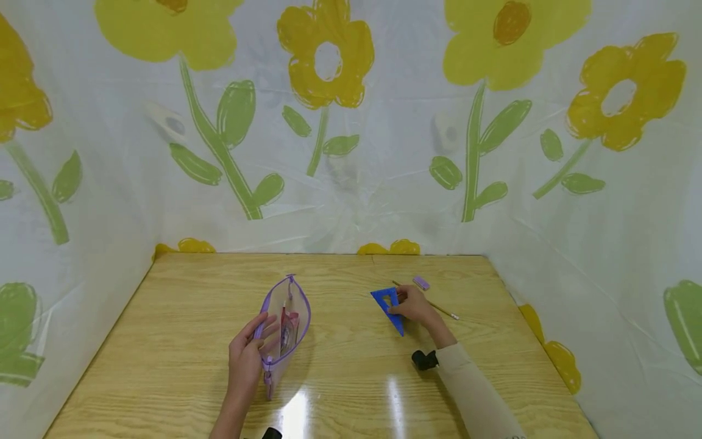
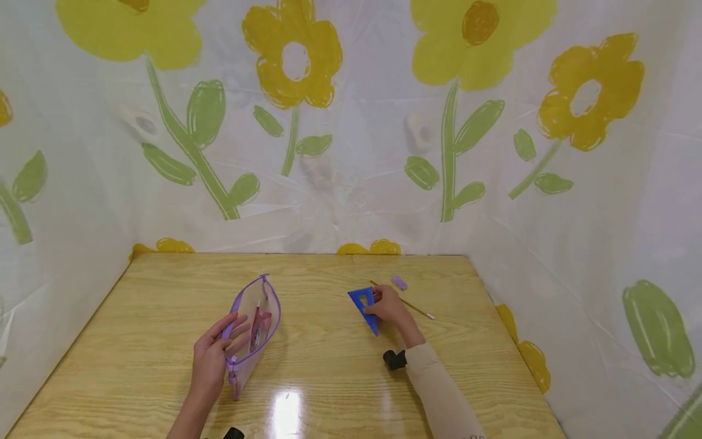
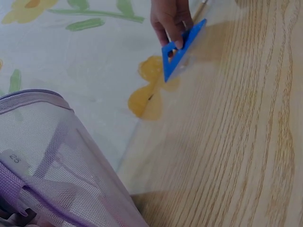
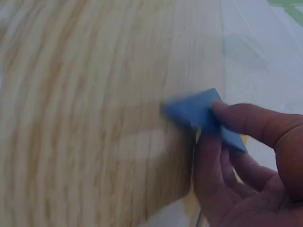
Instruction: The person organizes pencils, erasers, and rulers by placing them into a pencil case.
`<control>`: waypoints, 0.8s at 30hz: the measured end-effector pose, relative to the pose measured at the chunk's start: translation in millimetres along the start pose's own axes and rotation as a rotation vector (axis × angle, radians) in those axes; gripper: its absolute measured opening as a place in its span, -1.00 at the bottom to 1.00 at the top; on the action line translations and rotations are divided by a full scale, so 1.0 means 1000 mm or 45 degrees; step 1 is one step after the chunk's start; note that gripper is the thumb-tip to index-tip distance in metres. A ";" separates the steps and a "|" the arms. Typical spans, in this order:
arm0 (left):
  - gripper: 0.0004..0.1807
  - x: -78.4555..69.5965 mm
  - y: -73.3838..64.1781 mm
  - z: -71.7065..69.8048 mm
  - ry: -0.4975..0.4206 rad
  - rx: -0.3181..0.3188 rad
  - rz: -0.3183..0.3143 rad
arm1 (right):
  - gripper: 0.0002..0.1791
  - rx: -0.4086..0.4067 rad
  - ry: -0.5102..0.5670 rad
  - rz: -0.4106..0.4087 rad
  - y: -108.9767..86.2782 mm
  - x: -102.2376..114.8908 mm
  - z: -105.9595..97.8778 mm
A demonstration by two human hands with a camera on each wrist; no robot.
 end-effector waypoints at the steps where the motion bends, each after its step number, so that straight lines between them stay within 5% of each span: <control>1: -0.34 0.000 0.000 0.000 0.001 -0.001 0.000 | -0.33 0.008 0.033 0.011 0.000 -0.002 0.000; 9: -0.35 -0.001 -0.001 0.000 0.019 0.013 0.013 | -0.28 0.093 0.286 0.127 -0.006 -0.012 0.002; 24: -0.36 -0.001 -0.002 0.002 0.023 0.028 0.012 | -0.27 0.186 0.459 0.043 -0.011 -0.018 0.004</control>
Point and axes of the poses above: each hand's wrist, its own y-axis towards the middle knuckle, its own z-axis out of the palm, x = y × z, the point moved 6 cm from there along y, towards the middle knuckle, and after that the axes turned 14 degrees about y, right-handed, at the moved point
